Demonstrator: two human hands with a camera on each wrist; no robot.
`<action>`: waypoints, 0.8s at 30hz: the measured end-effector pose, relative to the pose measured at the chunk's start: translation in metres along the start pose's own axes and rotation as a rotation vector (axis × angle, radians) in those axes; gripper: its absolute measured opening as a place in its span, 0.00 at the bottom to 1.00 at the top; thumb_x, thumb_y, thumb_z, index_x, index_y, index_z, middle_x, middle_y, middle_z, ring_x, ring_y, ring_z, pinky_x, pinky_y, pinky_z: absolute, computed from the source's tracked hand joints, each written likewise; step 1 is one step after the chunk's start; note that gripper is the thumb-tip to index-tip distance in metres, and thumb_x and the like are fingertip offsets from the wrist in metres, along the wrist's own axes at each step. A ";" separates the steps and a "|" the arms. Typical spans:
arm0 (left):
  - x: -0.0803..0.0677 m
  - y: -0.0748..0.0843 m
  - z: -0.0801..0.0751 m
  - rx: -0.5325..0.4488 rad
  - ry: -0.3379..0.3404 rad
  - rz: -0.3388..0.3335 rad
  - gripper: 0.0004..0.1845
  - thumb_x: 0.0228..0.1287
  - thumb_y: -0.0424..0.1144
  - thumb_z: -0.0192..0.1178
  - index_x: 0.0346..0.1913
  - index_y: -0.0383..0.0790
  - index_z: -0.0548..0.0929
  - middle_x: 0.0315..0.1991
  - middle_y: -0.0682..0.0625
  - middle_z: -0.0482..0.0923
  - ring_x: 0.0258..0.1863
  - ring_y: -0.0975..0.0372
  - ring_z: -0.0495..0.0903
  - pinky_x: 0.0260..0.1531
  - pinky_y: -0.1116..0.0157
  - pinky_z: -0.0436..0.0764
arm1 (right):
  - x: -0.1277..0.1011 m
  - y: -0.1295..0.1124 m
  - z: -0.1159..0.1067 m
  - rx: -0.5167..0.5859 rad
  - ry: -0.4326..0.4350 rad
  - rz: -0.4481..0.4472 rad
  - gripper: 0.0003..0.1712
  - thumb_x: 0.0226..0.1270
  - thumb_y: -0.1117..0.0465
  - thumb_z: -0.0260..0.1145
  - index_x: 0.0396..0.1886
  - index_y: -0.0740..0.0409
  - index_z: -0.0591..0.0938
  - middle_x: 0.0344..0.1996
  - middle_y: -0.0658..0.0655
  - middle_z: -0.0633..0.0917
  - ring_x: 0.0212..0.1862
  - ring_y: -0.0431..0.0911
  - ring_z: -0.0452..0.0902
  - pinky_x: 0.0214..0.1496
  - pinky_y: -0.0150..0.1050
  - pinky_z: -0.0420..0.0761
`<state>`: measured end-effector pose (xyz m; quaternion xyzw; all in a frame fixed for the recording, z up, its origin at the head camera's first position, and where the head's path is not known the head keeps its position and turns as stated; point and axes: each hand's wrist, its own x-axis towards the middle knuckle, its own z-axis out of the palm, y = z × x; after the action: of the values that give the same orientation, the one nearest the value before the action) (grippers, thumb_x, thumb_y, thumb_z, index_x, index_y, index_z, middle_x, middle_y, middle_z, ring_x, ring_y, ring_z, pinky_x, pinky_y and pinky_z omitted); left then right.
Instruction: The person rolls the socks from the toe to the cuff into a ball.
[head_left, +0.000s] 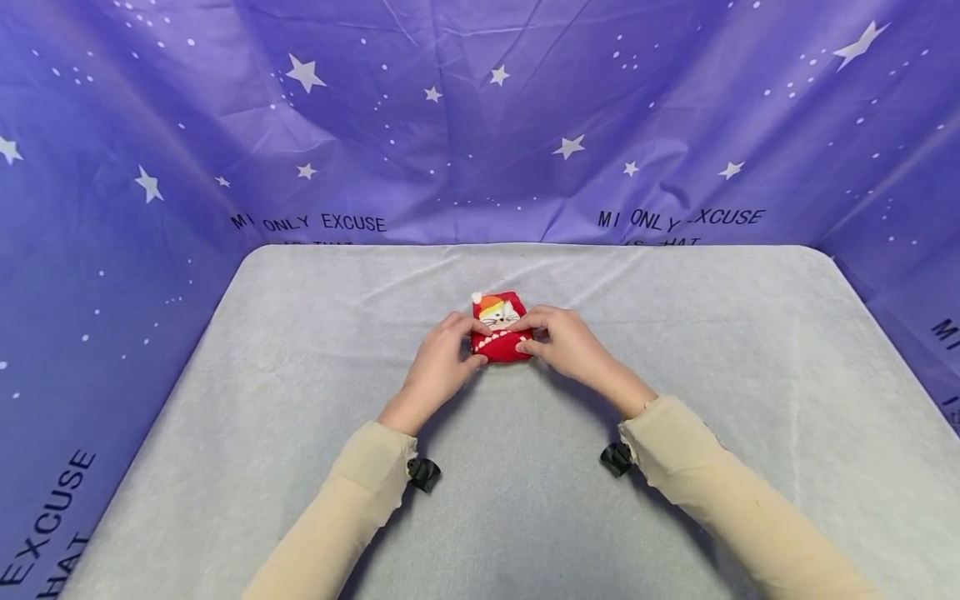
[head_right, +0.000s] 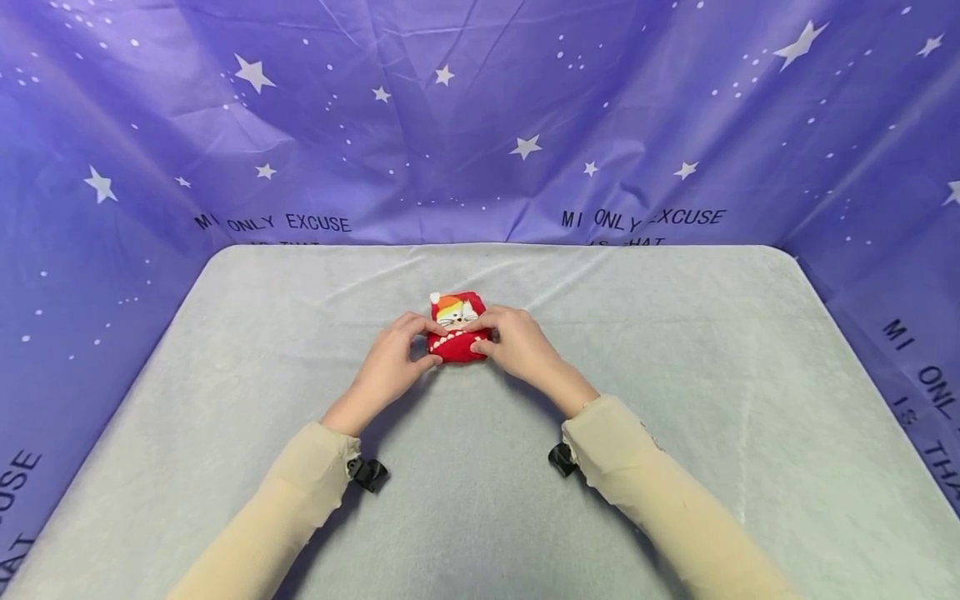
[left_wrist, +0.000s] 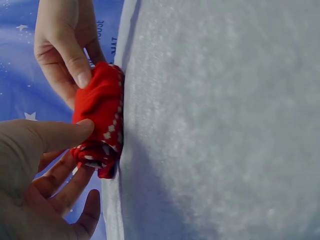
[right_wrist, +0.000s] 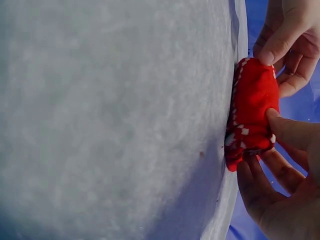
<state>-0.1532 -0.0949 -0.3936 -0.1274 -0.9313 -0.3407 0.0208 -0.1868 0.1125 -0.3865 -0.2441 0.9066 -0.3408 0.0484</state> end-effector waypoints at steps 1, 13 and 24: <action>0.001 0.000 0.000 0.002 -0.003 -0.004 0.16 0.57 0.30 0.71 0.49 0.42 0.84 0.54 0.46 0.81 0.56 0.52 0.79 0.61 0.53 0.77 | 0.001 0.001 0.000 0.005 0.000 -0.001 0.17 0.62 0.65 0.72 0.52 0.59 0.86 0.50 0.61 0.87 0.48 0.53 0.82 0.54 0.50 0.82; 0.005 -0.008 0.001 -0.010 0.011 -0.062 0.15 0.59 0.31 0.69 0.50 0.44 0.86 0.54 0.45 0.84 0.57 0.52 0.81 0.62 0.54 0.77 | -0.006 0.012 -0.003 0.051 0.032 -0.132 0.23 0.56 0.66 0.76 0.53 0.57 0.84 0.55 0.57 0.85 0.54 0.53 0.82 0.61 0.52 0.80; 0.010 -0.011 0.001 -0.058 -0.004 -0.071 0.15 0.60 0.33 0.68 0.51 0.43 0.85 0.56 0.44 0.83 0.61 0.51 0.79 0.65 0.53 0.74 | 0.000 0.019 -0.001 0.116 0.029 -0.050 0.20 0.60 0.67 0.73 0.53 0.60 0.84 0.55 0.61 0.85 0.55 0.56 0.83 0.63 0.52 0.79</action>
<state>-0.1656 -0.1006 -0.4001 -0.0955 -0.9250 -0.3677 0.0030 -0.1949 0.1258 -0.3979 -0.2585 0.8795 -0.3975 0.0407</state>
